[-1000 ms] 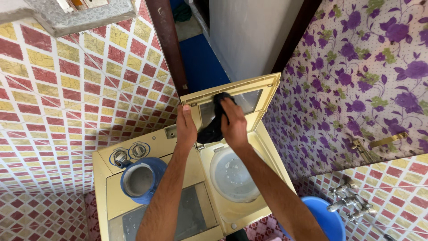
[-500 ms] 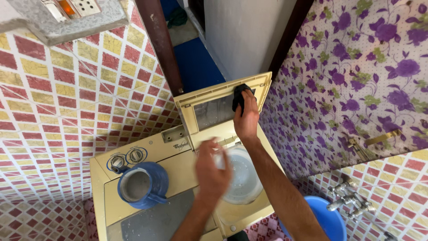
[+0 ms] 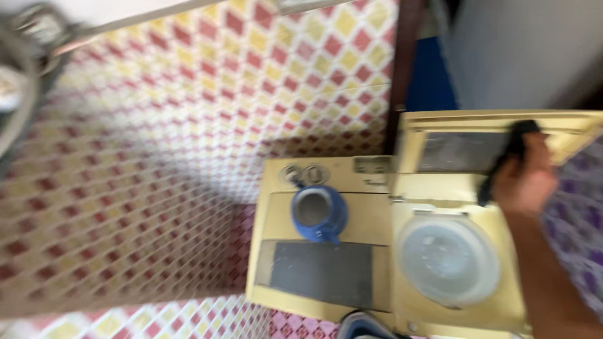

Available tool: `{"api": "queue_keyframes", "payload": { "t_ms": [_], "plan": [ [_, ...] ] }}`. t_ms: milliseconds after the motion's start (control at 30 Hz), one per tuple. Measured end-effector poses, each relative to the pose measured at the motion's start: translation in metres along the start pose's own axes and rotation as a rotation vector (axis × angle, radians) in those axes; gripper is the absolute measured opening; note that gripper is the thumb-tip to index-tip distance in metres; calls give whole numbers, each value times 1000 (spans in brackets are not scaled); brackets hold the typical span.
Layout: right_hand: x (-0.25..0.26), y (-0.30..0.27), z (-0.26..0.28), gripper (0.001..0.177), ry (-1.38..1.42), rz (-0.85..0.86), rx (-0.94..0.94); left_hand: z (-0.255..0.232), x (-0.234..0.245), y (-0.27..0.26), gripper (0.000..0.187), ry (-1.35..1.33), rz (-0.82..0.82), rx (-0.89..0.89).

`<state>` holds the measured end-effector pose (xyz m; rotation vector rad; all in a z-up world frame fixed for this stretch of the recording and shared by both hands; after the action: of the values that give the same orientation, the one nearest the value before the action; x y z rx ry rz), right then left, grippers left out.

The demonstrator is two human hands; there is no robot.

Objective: The person cleans a washing machine by wiping the interior and exterior surfaces with a cloth, then pours water into the basin using a pitcher and wipes it again.

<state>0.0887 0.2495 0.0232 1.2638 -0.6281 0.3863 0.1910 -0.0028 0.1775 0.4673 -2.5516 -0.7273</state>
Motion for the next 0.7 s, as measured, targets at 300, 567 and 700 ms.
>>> {"api": "queue_keyframes", "payload": {
  "t_ms": [300,567,700],
  "plan": [
    [-16,-87,12,43,137,228,2,-68,-29,-68,23,-101,-220,228],
    [-5,-2,-7,45,120,119,17,-98,-17,-52,23,-171,-258,169],
    [9,14,-7,47,89,80,75,-103,-22,-46,24,-203,-323,175]
  ]
}}
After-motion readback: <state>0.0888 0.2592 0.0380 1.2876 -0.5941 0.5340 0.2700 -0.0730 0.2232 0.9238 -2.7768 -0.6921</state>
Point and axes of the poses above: each hand's wrist, its own y-axis towards the middle knuckle, its own x-axis out of the back of the hand, z = x × y, the point moved 7 cm from there along y, towards the middle knuckle, and after that the axes turned 14 degrees about -y, right-handed, at the moved point
